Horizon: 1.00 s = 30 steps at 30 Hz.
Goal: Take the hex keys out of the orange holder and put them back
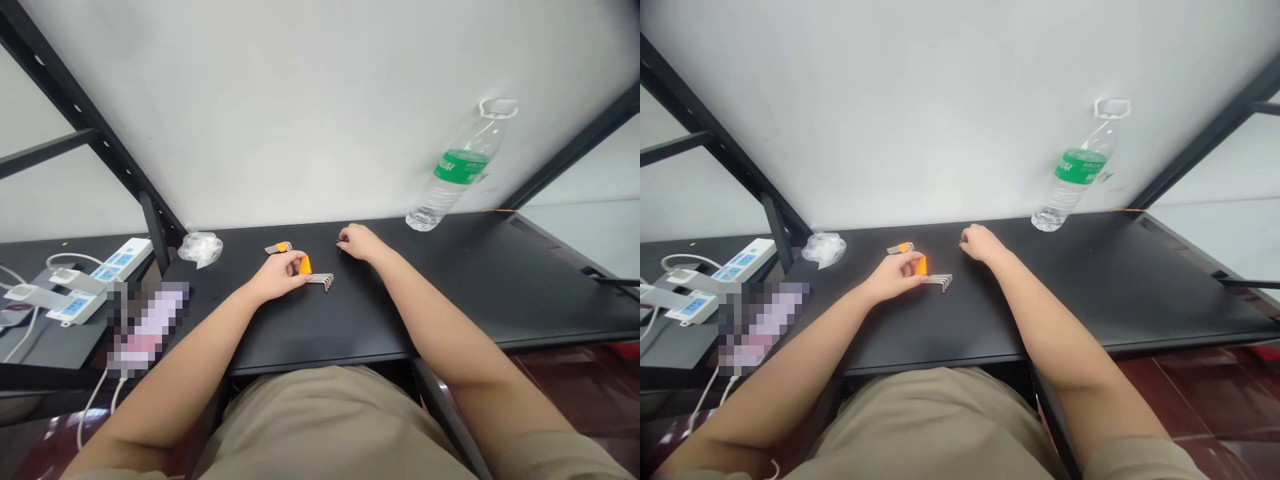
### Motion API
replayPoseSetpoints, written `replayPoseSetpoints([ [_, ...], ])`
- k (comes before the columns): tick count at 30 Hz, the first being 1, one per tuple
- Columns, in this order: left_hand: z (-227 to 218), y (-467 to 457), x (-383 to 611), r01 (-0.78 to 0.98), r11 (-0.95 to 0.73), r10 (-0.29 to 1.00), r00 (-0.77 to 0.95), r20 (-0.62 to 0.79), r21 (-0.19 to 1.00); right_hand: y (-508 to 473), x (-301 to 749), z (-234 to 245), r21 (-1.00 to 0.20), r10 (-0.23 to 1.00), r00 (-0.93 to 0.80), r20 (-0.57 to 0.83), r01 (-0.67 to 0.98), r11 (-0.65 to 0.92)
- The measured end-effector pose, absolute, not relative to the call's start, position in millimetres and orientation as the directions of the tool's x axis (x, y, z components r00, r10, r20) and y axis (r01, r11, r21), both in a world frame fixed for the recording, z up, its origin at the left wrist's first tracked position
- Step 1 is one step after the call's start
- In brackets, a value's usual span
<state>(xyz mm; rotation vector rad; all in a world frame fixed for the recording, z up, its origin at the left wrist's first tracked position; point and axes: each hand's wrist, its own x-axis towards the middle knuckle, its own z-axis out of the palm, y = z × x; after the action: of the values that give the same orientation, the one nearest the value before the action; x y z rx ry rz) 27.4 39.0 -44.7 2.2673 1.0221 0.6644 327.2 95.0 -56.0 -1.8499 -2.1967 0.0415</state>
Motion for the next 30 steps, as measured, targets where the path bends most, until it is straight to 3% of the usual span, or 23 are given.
replayPoseSetpoints([
  [10, -50.5, 42.6, 27.0, 0.479, -0.549, 0.782, 0.585, 0.217, 0.686, 72.7, 298.3, -49.9, -0.115, 0.975, -0.215, 0.057, 0.969, 0.220],
  [18, -48.5, 41.7, 26.8, 0.483, -0.542, 0.783, 0.588, 0.204, 0.688, 61.7, 307.7, -32.9, -0.217, 0.965, -0.262, -0.011, 0.943, 0.254],
  [26, -52.3, 44.0, 27.3, 0.467, -0.553, 0.773, 0.597, 0.215, 0.690, 57.3, 295.1, -27.3, -0.060, 0.953, -0.243, -0.179, 0.970, 0.236],
  [28, -53.6, 45.0, 27.1, 0.464, -0.547, 0.777, 0.591, 0.217, 0.696, 57.1, 295.5, -28.5, -0.108, 0.955, -0.252, -0.159, 0.966, 0.237],
  [30, -54.7, 45.7, 26.6, 0.458, -0.545, 0.779, 0.587, 0.222, 0.702, 58.6, 299.0, -30.7, -0.251, 0.958, -0.254, -0.137, 0.944, 0.214],
])
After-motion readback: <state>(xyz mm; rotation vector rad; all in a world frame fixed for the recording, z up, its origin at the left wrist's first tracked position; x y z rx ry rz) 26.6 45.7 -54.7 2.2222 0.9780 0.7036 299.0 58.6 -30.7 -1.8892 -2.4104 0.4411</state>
